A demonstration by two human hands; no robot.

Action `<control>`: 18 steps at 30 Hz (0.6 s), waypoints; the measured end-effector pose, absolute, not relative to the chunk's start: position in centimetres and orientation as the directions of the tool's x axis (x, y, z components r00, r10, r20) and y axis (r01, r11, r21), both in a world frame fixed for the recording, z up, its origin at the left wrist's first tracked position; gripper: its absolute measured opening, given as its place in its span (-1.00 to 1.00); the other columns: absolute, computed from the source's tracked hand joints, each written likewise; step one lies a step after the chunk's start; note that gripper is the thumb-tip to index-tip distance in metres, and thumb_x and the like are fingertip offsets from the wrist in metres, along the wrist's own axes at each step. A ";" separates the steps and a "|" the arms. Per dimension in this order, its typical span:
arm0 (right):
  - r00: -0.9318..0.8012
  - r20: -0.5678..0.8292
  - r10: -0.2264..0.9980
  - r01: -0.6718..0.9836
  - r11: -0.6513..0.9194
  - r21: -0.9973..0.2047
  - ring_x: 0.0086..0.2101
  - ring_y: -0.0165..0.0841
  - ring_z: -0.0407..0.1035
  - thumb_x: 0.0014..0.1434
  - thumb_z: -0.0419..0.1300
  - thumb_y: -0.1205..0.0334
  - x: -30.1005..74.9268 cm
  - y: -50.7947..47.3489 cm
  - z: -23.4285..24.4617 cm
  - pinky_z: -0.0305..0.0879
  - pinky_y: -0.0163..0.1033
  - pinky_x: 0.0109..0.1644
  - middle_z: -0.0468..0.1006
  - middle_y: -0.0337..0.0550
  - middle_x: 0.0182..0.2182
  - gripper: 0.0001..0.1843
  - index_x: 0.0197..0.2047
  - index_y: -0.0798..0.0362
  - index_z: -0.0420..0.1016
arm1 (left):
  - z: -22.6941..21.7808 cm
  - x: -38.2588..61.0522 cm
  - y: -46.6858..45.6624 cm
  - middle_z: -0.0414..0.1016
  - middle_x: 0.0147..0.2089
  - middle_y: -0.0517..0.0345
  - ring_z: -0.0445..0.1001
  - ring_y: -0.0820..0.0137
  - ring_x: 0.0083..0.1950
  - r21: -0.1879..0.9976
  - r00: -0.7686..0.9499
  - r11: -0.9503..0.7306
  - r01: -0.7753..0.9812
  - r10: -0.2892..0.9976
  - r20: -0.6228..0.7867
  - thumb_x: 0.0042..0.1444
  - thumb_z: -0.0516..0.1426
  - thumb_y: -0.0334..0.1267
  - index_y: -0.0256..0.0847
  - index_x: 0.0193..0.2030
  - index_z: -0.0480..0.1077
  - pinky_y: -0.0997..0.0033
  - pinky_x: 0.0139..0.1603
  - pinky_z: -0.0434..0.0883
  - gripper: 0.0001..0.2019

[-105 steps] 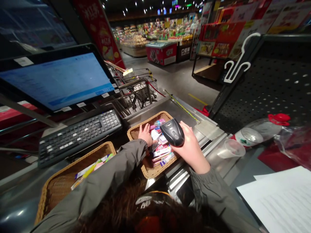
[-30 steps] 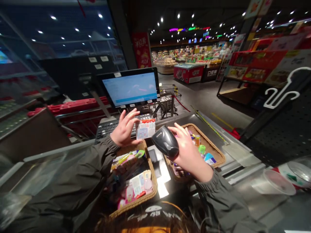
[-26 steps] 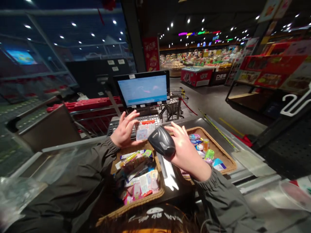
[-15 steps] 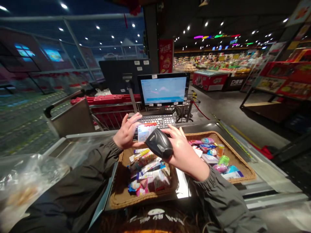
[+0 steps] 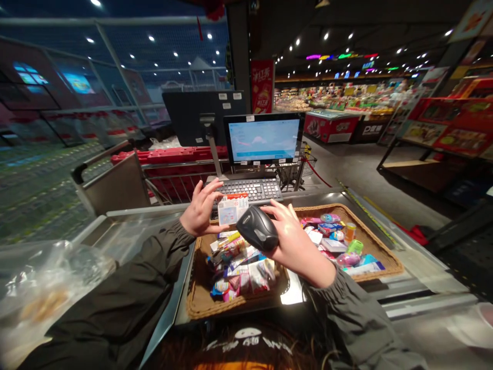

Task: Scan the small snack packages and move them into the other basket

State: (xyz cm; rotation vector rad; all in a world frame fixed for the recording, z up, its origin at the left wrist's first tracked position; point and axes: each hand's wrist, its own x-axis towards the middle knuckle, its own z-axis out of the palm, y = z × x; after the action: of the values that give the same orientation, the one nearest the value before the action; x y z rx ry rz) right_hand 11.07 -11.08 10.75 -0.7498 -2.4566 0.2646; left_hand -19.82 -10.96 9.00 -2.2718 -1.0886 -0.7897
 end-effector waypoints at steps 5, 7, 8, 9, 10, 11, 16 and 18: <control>-0.680 0.455 0.575 0.481 0.818 -0.316 0.32 0.12 0.07 0.05 0.27 0.26 11.9 -11.1 9.8 0.01 0.42 0.32 0.43 0.08 0.17 -0.46 0.14 0.00 0.44 | 8.2 -19.3 -10.8 0.26 0.32 -0.44 0.13 -0.10 0.44 -0.099 0.489 -0.574 0.813 0.581 0.651 -0.08 0.25 0.18 -0.31 0.14 0.20 -0.24 0.46 -0.14 -0.24; -0.678 0.451 0.580 0.486 0.814 -0.318 0.32 0.11 0.09 0.03 0.27 0.28 12.2 -11.1 9.3 0.05 0.38 0.32 0.43 0.09 0.16 -0.47 0.12 0.02 0.45 | 7.8 -18.9 -10.8 0.26 0.32 -0.44 0.12 -0.11 0.44 -0.069 0.485 -0.580 0.812 0.604 0.632 -0.10 0.26 0.16 -0.31 0.13 0.21 -0.24 0.46 -0.14 -0.24; -0.676 0.446 0.587 0.492 0.810 -0.320 0.31 0.11 0.10 0.02 0.27 0.28 12.4 -11.1 9.1 0.06 0.38 0.32 0.43 0.09 0.16 -0.46 0.12 0.02 0.45 | 7.5 -18.7 -10.7 0.25 0.32 -0.44 0.12 -0.11 0.44 -0.049 0.478 -0.578 0.814 0.620 0.621 -0.10 0.26 0.16 -0.30 0.12 0.21 -0.24 0.46 -0.14 -0.25; -0.673 0.438 0.596 0.501 0.803 -0.322 0.31 0.12 0.12 0.02 0.27 0.28 12.6 -11.0 8.8 0.06 0.39 0.32 0.43 0.10 0.16 -0.45 0.13 0.03 0.44 | 7.1 -18.5 -10.7 0.24 0.32 -0.44 0.12 -0.11 0.44 -0.026 0.471 -0.576 0.817 0.640 0.608 -0.10 0.26 0.15 -0.30 0.12 0.22 -0.24 0.46 -0.14 -0.25; -0.670 0.429 0.606 0.513 0.795 -0.323 0.30 0.12 0.12 0.01 0.27 0.28 12.8 -11.0 8.5 0.05 0.41 0.31 0.42 0.11 0.17 -0.42 0.15 0.03 0.43 | 6.7 -18.3 -10.6 0.24 0.33 -0.44 0.12 -0.11 0.44 -0.001 0.463 -0.574 0.819 0.660 0.592 -0.10 0.26 0.15 -0.30 0.11 0.22 -0.24 0.46 -0.14 -0.26; -0.667 0.419 0.616 0.525 0.787 -0.324 0.30 0.13 0.13 0.01 0.27 0.28 13.0 -11.0 8.1 0.04 0.43 0.31 0.42 0.11 0.17 -0.40 0.17 0.03 0.42 | 6.3 -18.1 -10.5 0.23 0.33 -0.44 0.12 -0.10 0.44 0.027 0.457 -0.574 0.819 0.679 0.575 -0.11 0.27 0.16 -0.29 0.11 0.22 -0.24 0.46 -0.14 -0.26; -0.649 0.377 0.660 0.569 0.751 -0.335 0.29 0.15 0.14 0.01 0.27 0.27 14.3 -10.8 6.8 0.05 0.43 0.31 0.43 0.13 0.17 -0.39 0.19 0.05 0.41 | 3.0 -17.1 -9.9 0.24 0.33 -0.41 0.12 -0.10 0.44 0.192 0.436 -0.565 0.803 0.775 0.458 -0.18 0.33 0.10 -0.27 0.11 0.22 -0.27 0.46 -0.14 -0.23; -0.639 0.367 0.676 0.581 0.737 -0.346 0.28 0.16 0.15 0.00 0.27 0.27 14.8 -10.7 6.4 0.05 0.43 0.31 0.45 0.14 0.15 -0.38 0.18 0.06 0.42 | 1.6 -16.6 -9.7 0.24 0.33 -0.38 0.13 -0.09 0.44 0.256 0.427 -0.540 0.802 0.817 0.388 -0.20 0.35 0.06 -0.26 0.11 0.22 -0.27 0.46 -0.13 -0.23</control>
State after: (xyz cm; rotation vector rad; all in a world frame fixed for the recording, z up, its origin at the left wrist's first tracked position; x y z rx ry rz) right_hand 14.82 -10.71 6.42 -0.9542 -2.4602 0.2691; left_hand -16.60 -9.74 1.57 -2.6799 -1.5206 -0.7584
